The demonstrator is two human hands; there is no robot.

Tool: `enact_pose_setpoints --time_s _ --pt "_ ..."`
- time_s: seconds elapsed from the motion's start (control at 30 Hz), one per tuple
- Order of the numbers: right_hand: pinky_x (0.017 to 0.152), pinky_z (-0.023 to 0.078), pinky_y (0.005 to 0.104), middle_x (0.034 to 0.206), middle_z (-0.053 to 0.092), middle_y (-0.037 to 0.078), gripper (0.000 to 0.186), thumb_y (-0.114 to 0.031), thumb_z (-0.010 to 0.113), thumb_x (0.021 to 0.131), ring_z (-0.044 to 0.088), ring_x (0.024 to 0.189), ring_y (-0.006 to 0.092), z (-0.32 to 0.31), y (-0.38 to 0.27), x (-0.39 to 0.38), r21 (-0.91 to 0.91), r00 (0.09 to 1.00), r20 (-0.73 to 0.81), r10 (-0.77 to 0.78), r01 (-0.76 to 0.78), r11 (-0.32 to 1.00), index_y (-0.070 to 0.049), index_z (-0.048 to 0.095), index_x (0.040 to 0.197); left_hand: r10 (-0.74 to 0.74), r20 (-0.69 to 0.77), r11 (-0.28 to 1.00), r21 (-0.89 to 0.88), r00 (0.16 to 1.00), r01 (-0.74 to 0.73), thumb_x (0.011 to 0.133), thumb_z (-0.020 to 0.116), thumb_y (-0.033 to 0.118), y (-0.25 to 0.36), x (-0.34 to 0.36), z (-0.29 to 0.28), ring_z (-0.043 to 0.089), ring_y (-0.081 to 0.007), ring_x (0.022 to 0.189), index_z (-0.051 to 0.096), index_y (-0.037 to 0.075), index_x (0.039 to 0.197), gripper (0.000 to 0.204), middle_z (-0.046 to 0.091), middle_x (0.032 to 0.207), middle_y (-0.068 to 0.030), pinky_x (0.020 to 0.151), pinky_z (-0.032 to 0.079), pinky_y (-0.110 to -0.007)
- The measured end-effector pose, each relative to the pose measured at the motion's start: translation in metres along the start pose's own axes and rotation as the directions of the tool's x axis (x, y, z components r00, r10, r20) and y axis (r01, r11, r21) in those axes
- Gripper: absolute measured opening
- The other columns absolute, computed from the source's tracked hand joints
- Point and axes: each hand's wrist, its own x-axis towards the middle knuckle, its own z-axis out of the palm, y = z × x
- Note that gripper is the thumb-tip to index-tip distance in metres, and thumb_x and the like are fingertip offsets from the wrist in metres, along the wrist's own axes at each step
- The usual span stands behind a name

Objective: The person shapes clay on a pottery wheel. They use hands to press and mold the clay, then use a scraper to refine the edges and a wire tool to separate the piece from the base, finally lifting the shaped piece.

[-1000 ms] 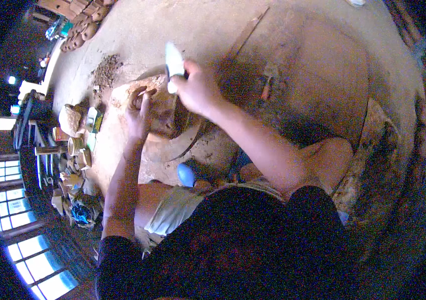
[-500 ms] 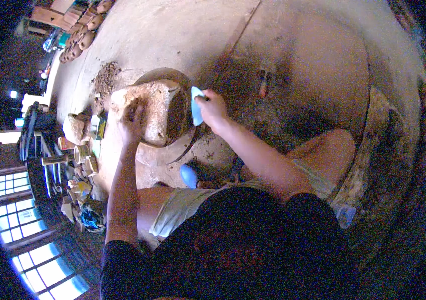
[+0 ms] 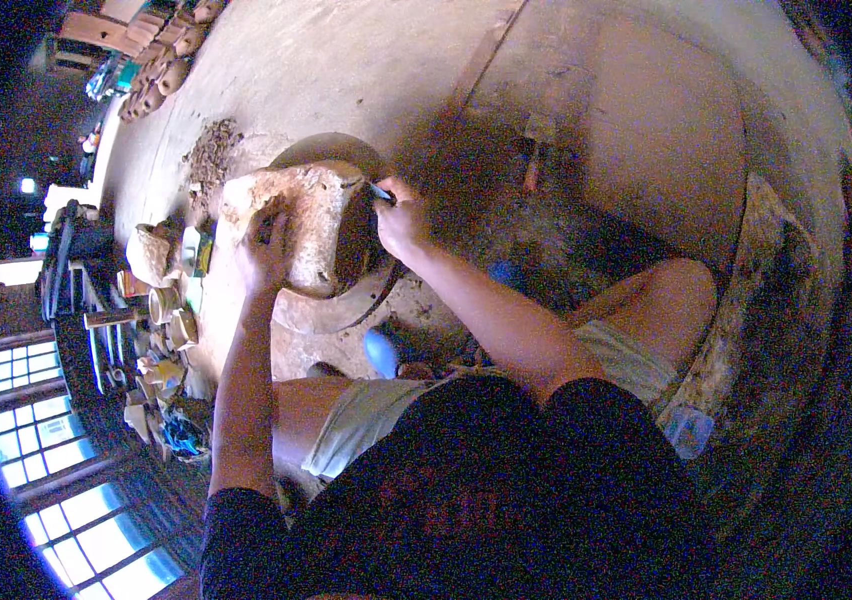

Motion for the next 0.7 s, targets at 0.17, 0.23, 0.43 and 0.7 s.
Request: enact_pose_setpoints --time_s 0.17,0.23,0.43,0.7 --pt "0.080 0.054 0.0405 0.095 0.074 0.013 0.015 -0.001 0.070 0.092 0.071 0.087 0.0271 0.023 -0.043 -0.025 -0.055 0.991 0.026 -0.129 0.130 0.990 -0.005 0.072 0.106 -0.038 -0.053 0.993 0.112 0.998 0.044 0.098 0.073 0.032 -0.017 -0.006 -0.014 0.076 -0.0308 0.104 0.073 0.007 0.125 0.037 0.077 0.113 -0.0161 0.091 0.058 -0.040" --pt "0.079 0.055 0.0409 0.096 0.074 0.014 0.014 -0.003 0.071 0.093 0.071 0.086 0.0294 0.022 -0.055 -0.028 -0.088 0.980 0.023 -0.195 0.196 0.977 -0.006 0.072 0.106 -0.046 -0.067 0.991 0.120 0.997 0.054 0.098 0.073 0.033 -0.019 -0.004 -0.011 0.075 -0.0320 0.104 0.074 0.008 0.125 0.038 0.077 0.113 -0.0169 0.091 0.058 -0.041" --pt "0.082 0.058 0.0385 0.102 0.073 0.019 0.018 0.001 0.069 0.093 0.073 0.095 0.0336 0.000 -0.077 -0.047 -0.285 0.922 0.279 -0.270 0.348 0.893 -0.002 0.072 0.111 -0.072 -0.121 0.974 0.207 0.990 0.097 0.097 0.073 0.032 0.011 -0.008 -0.001 0.075 -0.0353 0.102 0.074 0.007 0.122 0.035 0.077 0.111 -0.0180 0.091 0.057 -0.043" --pt "0.082 0.057 0.0444 0.102 0.072 0.016 0.016 -0.002 0.069 0.091 0.070 0.093 0.0367 -0.035 -0.078 -0.113 -0.208 0.642 0.683 -0.348 0.627 0.751 -0.002 0.070 0.107 -0.239 -0.256 0.965 0.048 0.937 0.260 0.100 0.070 0.033 0.014 -0.010 0.003 0.074 -0.0295 0.095 0.072 0.000 0.110 0.035 0.078 0.103 -0.0176 0.086 0.057 -0.041"
